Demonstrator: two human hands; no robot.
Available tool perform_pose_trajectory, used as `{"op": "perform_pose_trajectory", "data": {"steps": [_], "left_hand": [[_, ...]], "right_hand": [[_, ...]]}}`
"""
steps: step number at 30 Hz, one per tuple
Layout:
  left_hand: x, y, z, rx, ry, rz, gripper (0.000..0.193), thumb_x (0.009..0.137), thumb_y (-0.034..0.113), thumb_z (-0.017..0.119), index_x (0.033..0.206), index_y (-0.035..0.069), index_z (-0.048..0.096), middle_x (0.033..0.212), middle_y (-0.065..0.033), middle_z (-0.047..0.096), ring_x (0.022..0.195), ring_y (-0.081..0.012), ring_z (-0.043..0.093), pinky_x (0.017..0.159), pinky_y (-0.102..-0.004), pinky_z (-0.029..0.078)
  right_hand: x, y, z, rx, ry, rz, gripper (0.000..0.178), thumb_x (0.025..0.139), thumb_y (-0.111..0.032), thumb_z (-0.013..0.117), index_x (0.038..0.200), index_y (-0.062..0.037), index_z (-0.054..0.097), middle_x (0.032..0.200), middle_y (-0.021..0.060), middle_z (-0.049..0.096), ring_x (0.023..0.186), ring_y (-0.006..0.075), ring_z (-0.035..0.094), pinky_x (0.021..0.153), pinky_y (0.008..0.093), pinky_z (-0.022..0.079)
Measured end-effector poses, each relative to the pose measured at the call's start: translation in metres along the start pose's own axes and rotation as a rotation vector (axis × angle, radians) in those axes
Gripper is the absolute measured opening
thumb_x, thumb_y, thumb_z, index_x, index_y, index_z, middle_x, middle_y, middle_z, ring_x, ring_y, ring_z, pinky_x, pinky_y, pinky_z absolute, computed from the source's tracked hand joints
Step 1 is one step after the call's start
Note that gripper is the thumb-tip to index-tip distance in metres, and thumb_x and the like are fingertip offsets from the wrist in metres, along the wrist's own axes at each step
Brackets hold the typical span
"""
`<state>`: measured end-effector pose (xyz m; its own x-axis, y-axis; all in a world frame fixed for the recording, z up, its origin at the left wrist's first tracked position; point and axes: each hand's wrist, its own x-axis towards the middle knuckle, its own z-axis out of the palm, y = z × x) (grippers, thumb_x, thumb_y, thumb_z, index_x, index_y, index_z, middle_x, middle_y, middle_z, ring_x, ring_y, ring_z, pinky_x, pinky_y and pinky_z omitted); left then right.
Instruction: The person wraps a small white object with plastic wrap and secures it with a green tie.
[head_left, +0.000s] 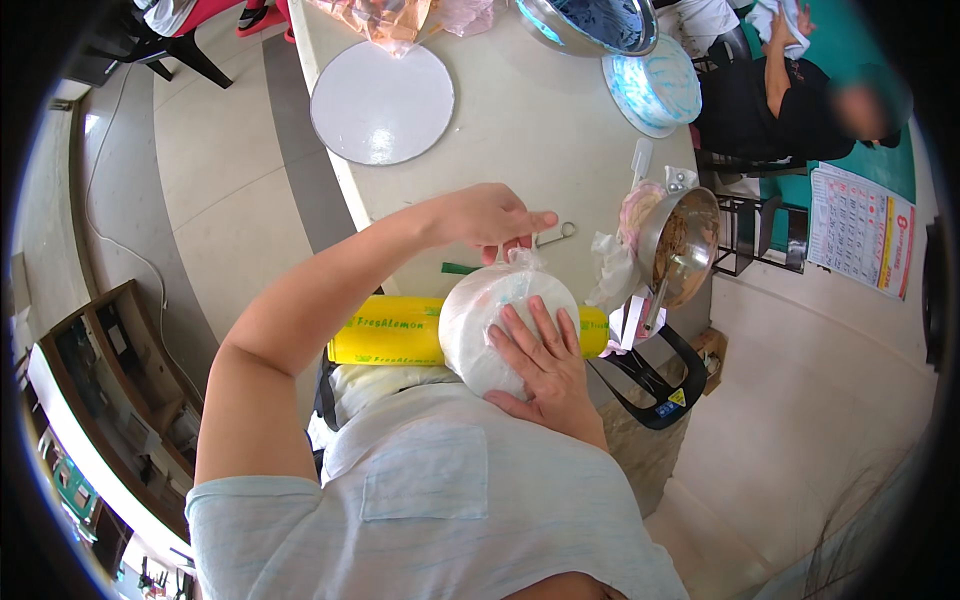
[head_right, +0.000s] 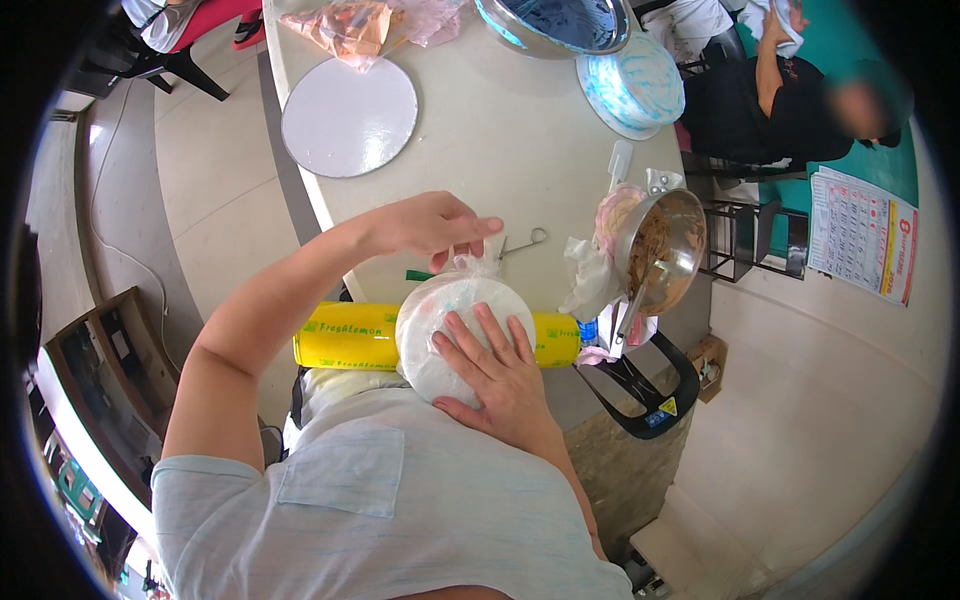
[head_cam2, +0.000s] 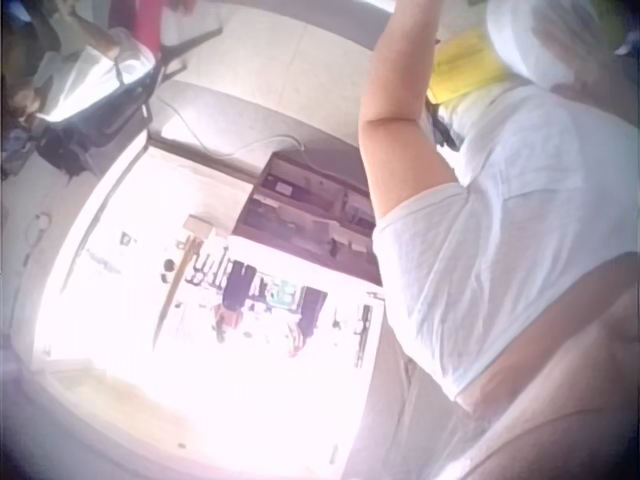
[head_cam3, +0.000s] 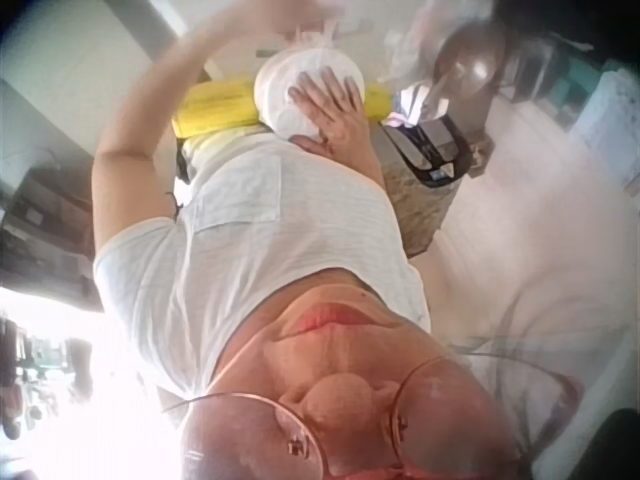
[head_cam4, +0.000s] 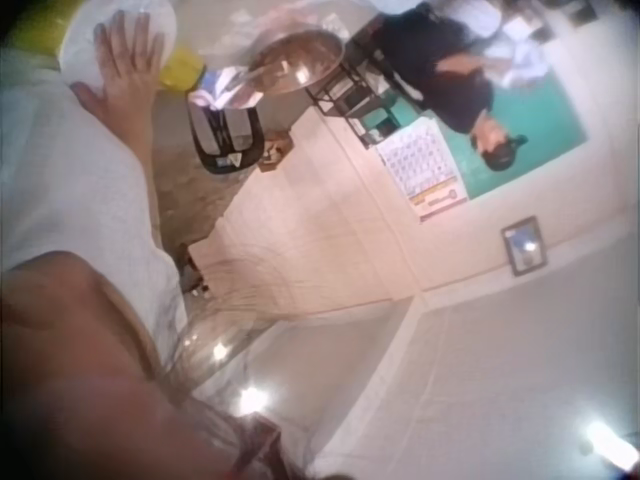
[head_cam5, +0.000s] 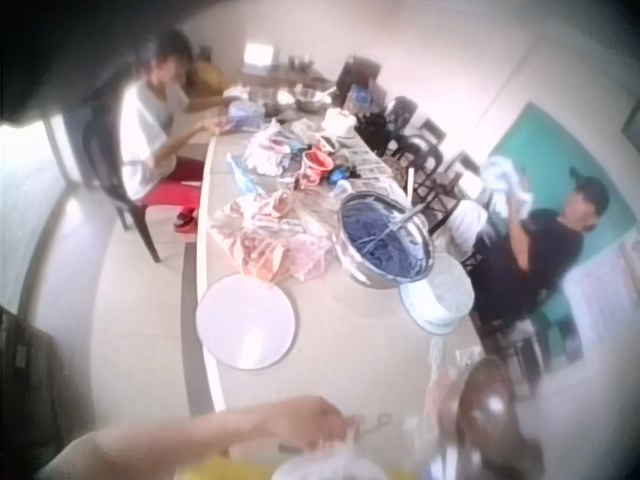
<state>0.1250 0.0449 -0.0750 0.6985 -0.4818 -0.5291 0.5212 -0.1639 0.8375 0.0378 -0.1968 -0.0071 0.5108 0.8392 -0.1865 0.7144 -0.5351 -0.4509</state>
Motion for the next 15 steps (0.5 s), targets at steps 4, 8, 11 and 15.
{"op": "perform_pose_trajectory", "data": {"steps": [4, 8, 11, 15], "left_hand": [[0.018, 0.009, 0.005, 0.259, -0.116, -0.182, 0.050, 0.089, 0.047, 0.060, 0.087, -0.002, 0.070, 0.081, -0.0103, 0.067, 0.072, -0.0164, 0.061, 0.068, -0.0321, 0.047], [0.022, -0.007, 0.010, 0.239, -0.083, 0.059, 0.045, 0.086, 0.044, 0.064, 0.087, -0.001, 0.068, 0.084, -0.0101, 0.067, 0.075, -0.0186, 0.059, 0.070, -0.0334, 0.047], [0.018, -0.010, 0.006, 0.142, 0.006, 0.174, 0.037, 0.089, 0.037, 0.062, 0.091, 0.000, 0.067, 0.084, -0.0076, 0.065, 0.077, -0.0171, 0.056, 0.072, -0.0325, 0.047], [0.007, -0.019, 0.000, -0.190, 0.171, 0.311, 0.024, 0.096, 0.025, 0.058, 0.100, 0.003, 0.066, 0.082, -0.0018, 0.061, 0.078, -0.0143, 0.055, 0.076, -0.0311, 0.047]], "right_hand": [[0.000, 0.000, -0.001, 0.000, -0.012, 0.004, 0.068, 0.083, -0.044, 0.074, 0.143, -0.0184, 0.055, 0.156, 0.0035, 0.042, 0.149, 0.0313, 0.030, 0.118, 0.0546, 0.022], [-0.002, 0.000, 0.000, -0.002, -0.006, 0.002, 0.068, 0.083, -0.044, 0.074, 0.143, -0.0186, 0.055, 0.157, 0.0034, 0.042, 0.149, 0.0312, 0.030, 0.118, 0.0543, 0.021], [-0.002, 0.001, 0.000, 0.001, -0.005, 0.002, 0.068, 0.083, -0.044, 0.074, 0.143, -0.0186, 0.055, 0.157, 0.0030, 0.042, 0.149, 0.0311, 0.029, 0.118, 0.0540, 0.021], [-0.001, 0.002, 0.000, 0.005, -0.010, 0.007, 0.068, 0.084, -0.044, 0.073, 0.144, -0.0187, 0.054, 0.157, 0.0027, 0.041, 0.149, 0.0308, 0.028, 0.119, 0.0536, 0.021]]}}
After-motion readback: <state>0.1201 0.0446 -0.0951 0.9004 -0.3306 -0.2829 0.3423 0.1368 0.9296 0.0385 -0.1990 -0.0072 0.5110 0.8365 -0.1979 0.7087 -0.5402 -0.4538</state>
